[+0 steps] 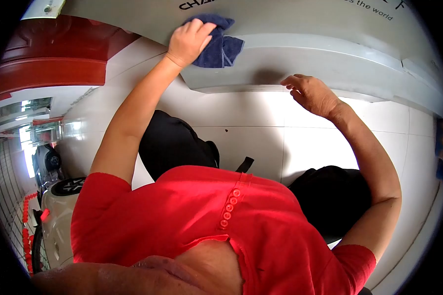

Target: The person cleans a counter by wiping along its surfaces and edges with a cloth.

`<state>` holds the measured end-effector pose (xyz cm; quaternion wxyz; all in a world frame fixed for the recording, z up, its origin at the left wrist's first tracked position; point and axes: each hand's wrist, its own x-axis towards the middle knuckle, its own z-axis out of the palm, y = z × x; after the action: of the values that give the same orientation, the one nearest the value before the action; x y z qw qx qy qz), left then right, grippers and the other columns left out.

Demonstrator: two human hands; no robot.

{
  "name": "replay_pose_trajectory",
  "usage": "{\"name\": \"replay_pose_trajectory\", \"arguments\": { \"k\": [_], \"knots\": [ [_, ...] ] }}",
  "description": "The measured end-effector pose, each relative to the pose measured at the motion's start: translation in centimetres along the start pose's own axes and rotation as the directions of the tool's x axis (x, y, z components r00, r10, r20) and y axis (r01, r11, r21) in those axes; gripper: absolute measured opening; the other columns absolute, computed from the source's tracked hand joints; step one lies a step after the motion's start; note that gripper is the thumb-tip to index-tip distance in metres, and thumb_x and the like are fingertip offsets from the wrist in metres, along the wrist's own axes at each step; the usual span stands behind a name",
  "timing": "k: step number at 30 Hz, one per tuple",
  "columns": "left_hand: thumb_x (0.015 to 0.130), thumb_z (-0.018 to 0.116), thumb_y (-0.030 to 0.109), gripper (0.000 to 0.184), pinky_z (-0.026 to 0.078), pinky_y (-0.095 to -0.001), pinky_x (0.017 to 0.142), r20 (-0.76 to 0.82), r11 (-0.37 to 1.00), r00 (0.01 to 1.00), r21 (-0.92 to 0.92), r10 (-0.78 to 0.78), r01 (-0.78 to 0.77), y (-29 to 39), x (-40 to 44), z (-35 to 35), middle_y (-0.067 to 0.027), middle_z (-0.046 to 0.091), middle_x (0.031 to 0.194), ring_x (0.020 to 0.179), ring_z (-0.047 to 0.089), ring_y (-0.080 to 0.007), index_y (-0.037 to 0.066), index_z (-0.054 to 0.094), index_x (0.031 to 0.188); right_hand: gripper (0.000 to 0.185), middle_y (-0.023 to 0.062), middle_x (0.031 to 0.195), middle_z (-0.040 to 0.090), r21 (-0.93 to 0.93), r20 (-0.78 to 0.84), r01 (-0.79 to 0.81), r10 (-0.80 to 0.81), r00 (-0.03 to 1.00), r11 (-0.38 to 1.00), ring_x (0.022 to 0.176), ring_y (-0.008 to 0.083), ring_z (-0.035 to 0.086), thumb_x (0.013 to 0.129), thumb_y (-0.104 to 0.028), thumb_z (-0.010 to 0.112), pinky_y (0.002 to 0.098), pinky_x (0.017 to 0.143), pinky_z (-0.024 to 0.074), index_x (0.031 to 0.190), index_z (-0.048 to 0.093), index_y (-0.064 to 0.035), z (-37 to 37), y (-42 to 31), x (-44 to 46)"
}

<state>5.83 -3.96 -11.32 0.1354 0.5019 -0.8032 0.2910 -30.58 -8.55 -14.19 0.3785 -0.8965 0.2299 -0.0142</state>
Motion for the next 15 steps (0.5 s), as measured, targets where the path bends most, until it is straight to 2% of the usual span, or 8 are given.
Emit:
{"name": "replay_pose_trajectory", "arguments": {
  "k": [2,4,5,7,9,11,12,15],
  "knots": [
    [0.074,0.078,0.021,0.037,0.051,-0.0353,0.062,0.038,1.0,0.999,-0.013,0.018,-0.018,0.2,-0.5,0.6,-0.0025,0.052,0.089,0.077,0.06,-0.0218,0.02,0.063,0.109,0.031,0.0184,0.114,0.067,-0.007,-0.007,-0.004,0.004,1.0,1.0,0.104,0.0305,0.068,0.091,0.002,0.053,0.0399,0.094,0.0557,0.121,0.06,0.0,-0.1,-0.4,-0.2],
    [0.076,0.078,0.02,0.036,0.05,-0.0361,0.065,0.109,0.98,0.987,-0.151,-0.114,0.129,1.3,0.2,-0.4,-0.0038,0.053,0.089,0.079,0.06,-0.0237,0.017,0.062,0.108,0.03,0.0183,0.114,0.067,-0.012,-0.007,-0.008,0.008,1.0,1.0,0.103,0.0305,0.068,0.09,0.003,0.053,0.0397,0.094,0.0558,0.12,0.06,0.0005,-0.2,-0.5,-0.3],
    [0.076,0.078,0.02,0.036,0.05,-0.0361,0.065,0.101,0.981,0.99,-0.156,-0.099,0.114,1.7,0.7,-0.9,-0.0038,0.053,0.089,0.079,0.06,-0.0237,0.017,0.062,0.108,0.03,0.0183,0.114,0.067,-0.013,-0.022,-0.017,0.017,1.0,1.0,0.103,0.0305,0.068,0.09,0.003,0.053,0.0397,0.094,0.0558,0.12,0.06,0.0005,-0.1,-0.5,-0.4],
    [0.078,0.076,0.021,0.038,0.05,-0.0379,0.067,-0.114,0.946,0.954,-0.207,-0.276,0.249,1.7,3.6,-3.6,-0.0047,0.054,0.09,0.078,0.06,-0.0261,0.015,0.061,0.112,0.03,0.0181,0.113,0.067,-0.047,-0.023,0.023,-0.024,0.999,0.999,0.103,0.0303,0.068,0.09,0.003,0.053,0.0393,0.093,0.0561,0.119,0.061,0.0009,-0.1,-0.2,-0.5],
    [0.078,0.076,0.025,0.042,0.049,-0.0374,0.065,-0.431,0.973,0.873,-0.076,-0.229,0.217,-0.3,7.9,-6.2,-0.0031,0.053,0.089,0.075,0.06,-0.0231,0.017,0.06,0.117,0.03,0.018,0.113,0.067,-0.051,-0.018,0.015,-0.016,1.0,0.999,0.103,0.0305,0.068,0.09,0.003,0.054,0.0395,0.092,0.0565,0.119,0.061,0.0008,-0.1,0.0,-0.3],
    [0.078,0.072,0.004,0.03,0.05,-0.0403,0.08,-0.693,0.978,0.693,-0.178,-0.2,0.104,-0.1,13.5,-10.2,-0.0143,0.061,0.098,0.09,0.061,-0.034,0.006,0.064,0.108,0.029,0.0178,0.112,0.067,-0.054,-0.001,0.012,-0.012,1.0,0.998,0.102,0.0308,0.068,0.09,0.003,0.054,0.0398,0.092,0.0568,0.118,0.061,0.0008,0.0,0.0,0.0],
    [0.079,0.072,0.004,0.03,0.05,-0.0397,0.081,-0.757,0.99,0.64,-0.135,-0.13,0.041,0.1,15.7,-11.3,-0.0145,0.061,0.098,0.091,0.061,-0.0338,0.006,0.064,0.108,0.028,0.0179,0.112,0.067,-0.066,-0.014,0.024,-0.025,1.0,0.998,0.102,0.0309,0.069,0.091,0.003,0.055,0.04,0.091,0.0569,0.118,0.062,0.0005,0.1,0.0,-0.1],
    [0.078,0.074,0.009,0.037,0.05,-0.0396,0.077,-0.732,0.996,0.681,-0.062,-0.001,-0.065,0.9,17.9,-9.8,-0.0114,0.058,0.096,0.088,0.061,-0.0306,0.009,0.063,0.113,0.027,0.0178,0.112,0.068,-0.061,-0.039,0.032,-0.034,0.999,0.998,0.101,0.0309,0.069,0.092,0.001,0.056,0.0405,0.092,0.0569,0.118,0.062,-0.0003,0.3,-0.1,-0.3]
  ]
}}
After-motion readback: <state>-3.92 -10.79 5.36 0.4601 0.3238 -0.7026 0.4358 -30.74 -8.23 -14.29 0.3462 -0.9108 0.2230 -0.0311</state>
